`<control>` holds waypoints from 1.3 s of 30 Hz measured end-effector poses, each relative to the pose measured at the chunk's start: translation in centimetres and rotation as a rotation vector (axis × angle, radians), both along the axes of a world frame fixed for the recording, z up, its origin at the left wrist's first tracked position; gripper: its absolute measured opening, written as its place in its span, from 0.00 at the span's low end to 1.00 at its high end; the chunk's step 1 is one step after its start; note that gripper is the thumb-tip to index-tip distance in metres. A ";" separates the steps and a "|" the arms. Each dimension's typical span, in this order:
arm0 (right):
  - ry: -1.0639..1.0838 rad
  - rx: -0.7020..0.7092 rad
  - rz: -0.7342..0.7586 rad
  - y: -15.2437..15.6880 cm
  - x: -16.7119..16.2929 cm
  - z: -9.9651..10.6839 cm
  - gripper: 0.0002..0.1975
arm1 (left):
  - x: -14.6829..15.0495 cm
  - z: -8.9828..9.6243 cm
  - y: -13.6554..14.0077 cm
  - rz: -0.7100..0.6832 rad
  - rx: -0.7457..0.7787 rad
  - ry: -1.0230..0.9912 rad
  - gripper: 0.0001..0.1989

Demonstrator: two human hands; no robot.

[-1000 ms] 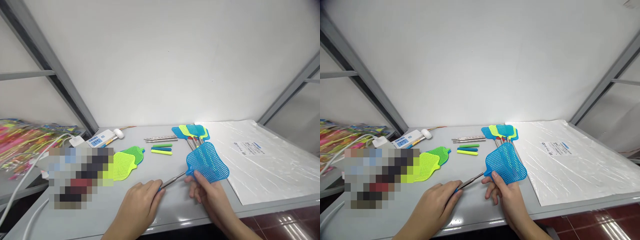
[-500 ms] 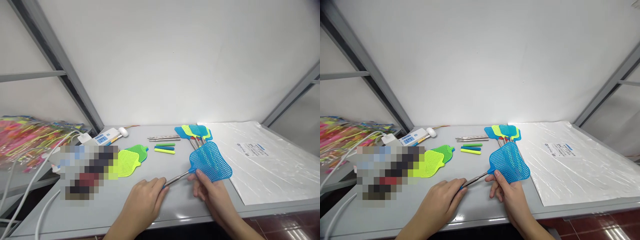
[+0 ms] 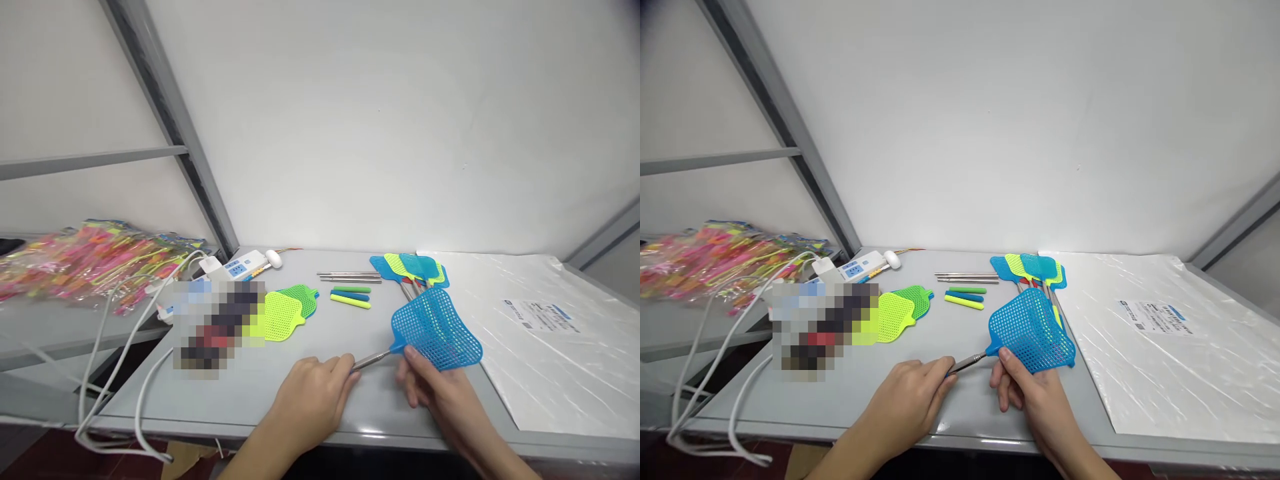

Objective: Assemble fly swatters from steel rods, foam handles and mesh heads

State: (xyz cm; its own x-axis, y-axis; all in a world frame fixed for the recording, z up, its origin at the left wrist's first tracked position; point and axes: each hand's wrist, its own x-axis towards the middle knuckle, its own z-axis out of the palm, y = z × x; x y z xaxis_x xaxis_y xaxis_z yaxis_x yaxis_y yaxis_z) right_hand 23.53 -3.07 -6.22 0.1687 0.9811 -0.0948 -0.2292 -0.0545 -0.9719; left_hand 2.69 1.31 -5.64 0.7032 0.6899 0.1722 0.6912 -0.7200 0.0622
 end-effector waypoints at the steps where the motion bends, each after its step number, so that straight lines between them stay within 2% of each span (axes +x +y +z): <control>1: -0.010 0.005 0.026 0.0 -0.1 0.3 0.20 | 0.0 0.1 -0.1 0.002 0.010 0.002 0.10; 6: -0.005 0.027 0.106 -0.3 -0.5 1.8 0.21 | 0.0 0.9 -0.6 -0.002 0.039 -0.025 0.11; 10: -0.099 0.031 0.102 -0.1 -0.3 2.1 0.22 | -0.2 1.8 -0.9 0.067 -0.093 -0.041 0.13; 12: -0.173 0.019 0.116 0.3 -0.2 2.1 0.23 | -0.4 2.3 -1.0 0.107 -0.245 -0.137 0.13; 14: -0.182 0.028 0.153 0.7 -0.4 2.3 0.21 | -0.5 2.8 -1.2 0.112 -0.449 -0.341 0.13; 16: -0.138 0.065 0.197 1.2 -0.9 2.8 0.16 | -0.3 3.1 -1.4 0.100 -0.693 -0.604 0.14; 20: -0.161 0.101 0.269 2.1 -2.6 3.9 0.16 | 1.8 2.4 -2.1 0.044 -1.232 -1.024 0.16; 22: -0.205 0.081 0.297 2.3 -3.3 4.2 0.16 | 3.0 1.9 -2.6 0.034 -1.337 -1.121 0.17; 25: -0.299 0.075 0.303 2.1 -3.6 4.6 0.16 | 3.6 1.8 -3.1 0.041 -1.173 -1.074 0.21; 28: -0.524 0.214 0.258 1.5 -3.1 5.6 0.17 | 2.5 2.8 -2.7 0.028 -0.965 -0.957 0.23; 30: -0.657 0.287 0.251 1.1 -2.7 6.4 0.17 | 1.6 3.6 -2.0 0.022 -0.855 -0.997 0.22; 32: -0.728 0.292 0.273 0.9 -2.3 7.1 0.17 | 1.6 4.4 -1.3 0.033 -0.770 -1.111 0.19; 35: -0.786 0.311 0.286 1.1 -2.2 7.5 0.16 | 3.7 4.7 -0.7 0.030 -0.799 -1.327 0.17; 37: -0.845 0.348 0.254 1.5 -2.2 7.4 0.16 | 6.0 4.6 -0.6 -0.002 -0.850 -1.464 0.17; 39: -0.962 0.350 0.212 1.6 -2.0 7.0 0.16 | 7.7 4.8 -0.3 0.022 -0.838 -1.602 0.16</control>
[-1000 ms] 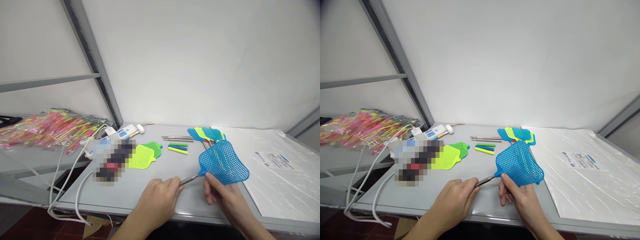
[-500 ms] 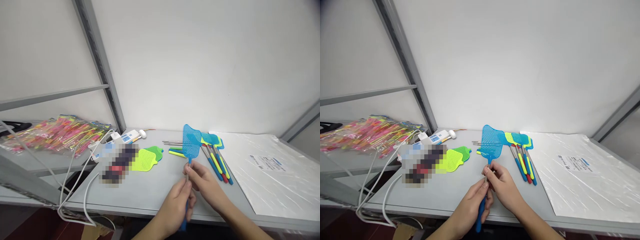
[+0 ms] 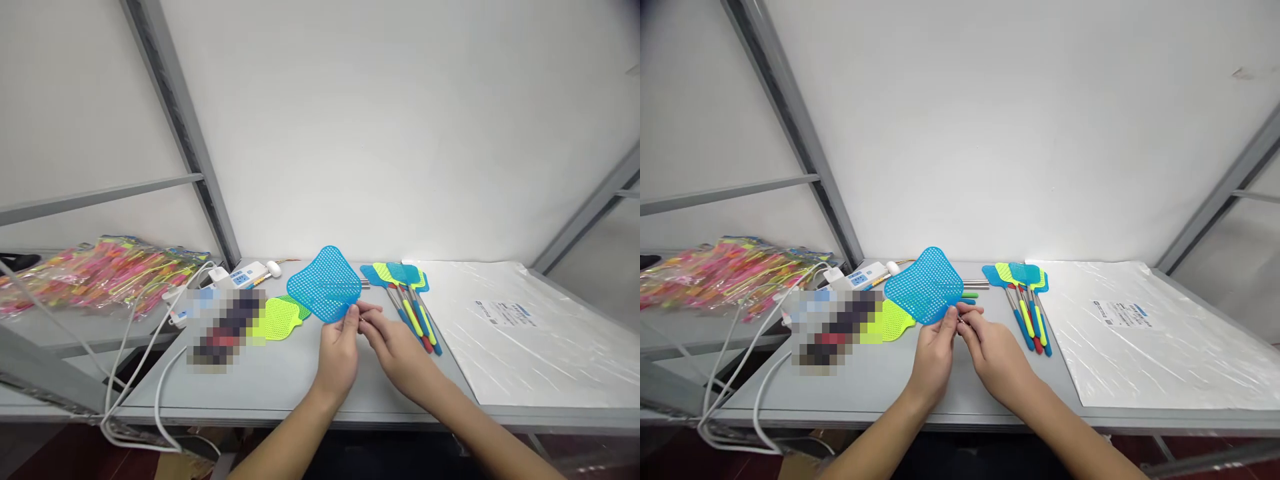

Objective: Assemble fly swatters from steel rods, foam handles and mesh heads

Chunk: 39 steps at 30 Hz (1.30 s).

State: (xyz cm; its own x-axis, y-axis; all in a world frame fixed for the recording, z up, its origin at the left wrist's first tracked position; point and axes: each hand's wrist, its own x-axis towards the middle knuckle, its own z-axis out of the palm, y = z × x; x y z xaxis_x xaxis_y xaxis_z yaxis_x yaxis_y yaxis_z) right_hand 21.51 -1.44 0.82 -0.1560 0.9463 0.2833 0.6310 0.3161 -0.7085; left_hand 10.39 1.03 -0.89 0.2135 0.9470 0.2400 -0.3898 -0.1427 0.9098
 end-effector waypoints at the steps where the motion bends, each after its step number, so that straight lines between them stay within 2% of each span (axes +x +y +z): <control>1: -0.069 -0.003 -0.027 -0.1 0.3 -0.2 0.16 | 0.3 0.3 0.3 0.051 -0.029 -0.067 0.16; 3: -0.219 -0.053 -0.069 -0.9 1.3 -0.6 0.16 | -0.5 1.3 1.3 0.188 -0.106 -0.268 0.15; 5: -0.341 -0.113 -0.076 -2.3 2.9 -1.2 0.16 | -3.1 2.7 2.9 0.335 -0.171 -0.512 0.14; 8: -0.384 -0.175 -0.023 -4.6 5.7 -2.0 0.16 | -7.6 4.4 5.1 0.563 -0.197 -0.681 0.19; 10: -0.351 -0.189 -0.019 -5.5 7.2 -2.4 0.16 | -8.4 4.5 5.4 0.534 -0.176 -0.636 0.18; 11: -0.336 -0.186 -0.028 -5.6 7.6 -2.4 0.16 | -7.9 4.2 5.0 0.524 -0.165 -0.605 0.17; 13: -0.330 -0.153 -0.046 -5.4 7.7 -2.4 0.16 | -5.7 3.0 3.4 0.432 -0.143 -0.520 0.15; 16: -0.360 -0.091 -0.032 -4.5 6.7 -2.4 0.15 | -1.9 0.9 0.8 0.165 -0.145 -0.364 0.16; 18: -0.397 -0.052 -0.025 -4.2 6.2 -2.5 0.14 | -1.3 0.4 0.0 0.136 -0.118 -0.348 0.16; 20: -0.446 -0.001 -0.036 -4.2 6.6 -2.9 0.13 | -2.5 0.9 0.4 0.168 -0.075 -0.367 0.15; 22: -0.505 0.054 -0.051 -4.5 7.8 -3.4 0.13 | -4.9 2.1 1.5 0.257 -0.029 -0.441 0.15; 24: -0.540 0.101 -0.066 -5.1 9.6 -4.2 0.13 | -7.3 3.5 2.7 0.344 -0.008 -0.500 0.16; 27: -0.528 0.190 -0.118 -6.4 12.7 -5.9 0.11 | -9.2 5.2 3.7 0.371 -0.010 -0.509 0.17; 31: -0.595 0.284 -0.224 -8.7 16.9 -8.2 0.11 | -8.8 6.2 4.1 0.352 0.018 -0.512 0.17; 34: -0.651 0.356 -0.309 -10.2 19.4 -9.0 0.09 | -7.7 6.4 4.3 0.327 0.044 -0.506 0.17; 36: -0.669 0.377 -0.357 -10.8 20.2 -9.1 0.10 | -6.6 6.4 4.3 0.333 0.074 -0.511 0.17; 39: -0.676 0.363 -0.376 -10.7 19.6 -8.9 0.11 | -4.2 5.5 3.7 0.345 0.092 -0.483 0.17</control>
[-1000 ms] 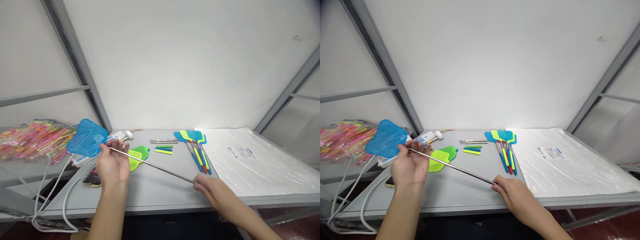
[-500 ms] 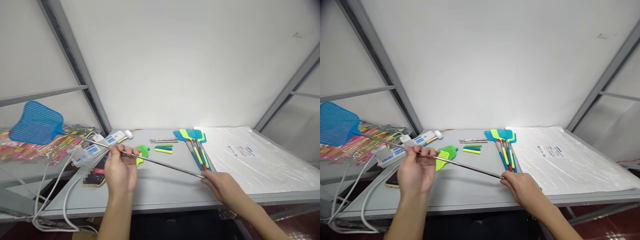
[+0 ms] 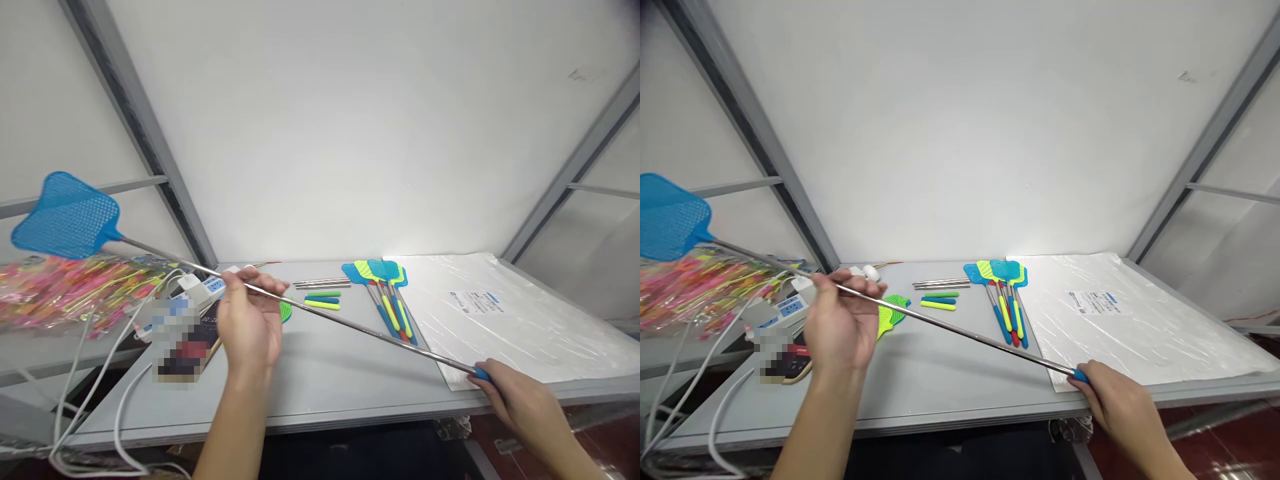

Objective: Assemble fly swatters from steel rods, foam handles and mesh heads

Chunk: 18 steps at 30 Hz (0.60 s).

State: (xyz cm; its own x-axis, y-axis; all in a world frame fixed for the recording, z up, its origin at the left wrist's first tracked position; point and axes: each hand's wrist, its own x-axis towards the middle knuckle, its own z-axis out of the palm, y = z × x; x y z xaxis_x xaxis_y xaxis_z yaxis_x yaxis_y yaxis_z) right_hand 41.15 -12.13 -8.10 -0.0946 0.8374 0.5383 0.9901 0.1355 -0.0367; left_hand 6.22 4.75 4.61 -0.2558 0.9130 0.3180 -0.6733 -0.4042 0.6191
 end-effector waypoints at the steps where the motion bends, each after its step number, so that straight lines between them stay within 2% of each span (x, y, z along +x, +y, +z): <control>1: 0.004 -0.010 -0.001 0.3 -0.5 0.1 0.12 | 0.9 -0.5 -0.3 -0.020 -0.014 0.029 0.17; 4: 0.021 -0.029 0.021 1.4 -1.8 0.3 0.13 | 2.9 -1.8 -0.9 -0.150 -0.081 0.108 0.17; 7: 0.026 -0.026 0.050 2.2 -2.1 0.4 0.14 | 3.5 -2.2 -0.8 -0.149 -0.071 0.103 0.17; 12: 0.042 -0.019 0.018 1.6 -1.1 0.3 0.14 | 3.5 -1.7 -0.3 -0.153 -0.038 0.105 0.15; 14: 0.050 -0.020 -0.007 0.9 -0.2 0.1 0.13 | 3.1 -1.3 0.3 -0.130 -0.062 0.079 0.16; 18: 0.031 0.017 -0.034 -0.3 1.1 -0.3 0.12 | 2.1 -0.6 2.1 0.035 -0.115 -0.075 0.19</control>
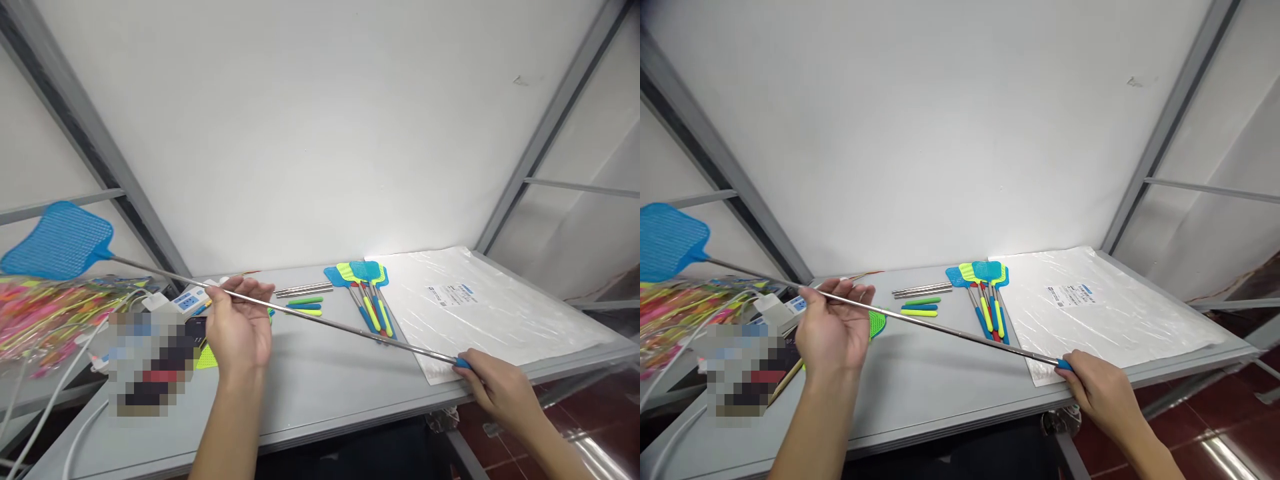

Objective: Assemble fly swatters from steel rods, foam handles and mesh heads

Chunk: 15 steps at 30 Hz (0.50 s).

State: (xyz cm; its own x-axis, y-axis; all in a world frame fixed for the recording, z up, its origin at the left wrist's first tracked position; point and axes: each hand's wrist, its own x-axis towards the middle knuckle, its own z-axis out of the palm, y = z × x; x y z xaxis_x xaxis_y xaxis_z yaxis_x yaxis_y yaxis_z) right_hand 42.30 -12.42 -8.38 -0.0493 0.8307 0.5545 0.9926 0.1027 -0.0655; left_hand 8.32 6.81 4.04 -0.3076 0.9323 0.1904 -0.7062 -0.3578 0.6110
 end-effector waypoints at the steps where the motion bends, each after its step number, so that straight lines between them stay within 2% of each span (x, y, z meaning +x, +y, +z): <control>1: -0.005 0.009 0.001 -0.1 -0.1 0.0 0.12 | 0.3 0.0 0.0 0.021 0.011 -0.004 0.19; 3: 0.002 0.000 0.014 0.2 -1.2 0.1 0.11 | 2.0 -0.6 -1.0 -0.013 0.035 0.047 0.17; 4: 0.014 -0.016 0.027 0.6 -2.1 0.2 0.10 | 3.3 -1.1 -1.9 -0.075 0.032 0.111 0.17; 7: 0.084 -0.088 0.051 1.6 -4.5 0.6 0.10 | 7.0 -2.6 -5.3 -0.363 0.011 0.302 0.18; 10: 0.148 -0.119 0.028 2.0 -5.0 0.6 0.11 | 6.9 -2.8 -5.9 -0.523 -0.015 0.465 0.17; 12: 0.157 -0.136 0.036 1.7 -4.4 0.3 0.12 | 4.2 -1.8 -3.8 -0.498 -0.039 0.354 0.19; 13: 0.155 -0.151 0.048 1.5 -4.1 0.1 0.12 | 2.4 -1.1 -2.3 -0.431 -0.062 0.229 0.20; 15: 0.151 -0.192 0.076 1.2 -3.7 -0.1 0.12 | -1.1 0.3 0.9 -0.196 -0.099 0.005 0.27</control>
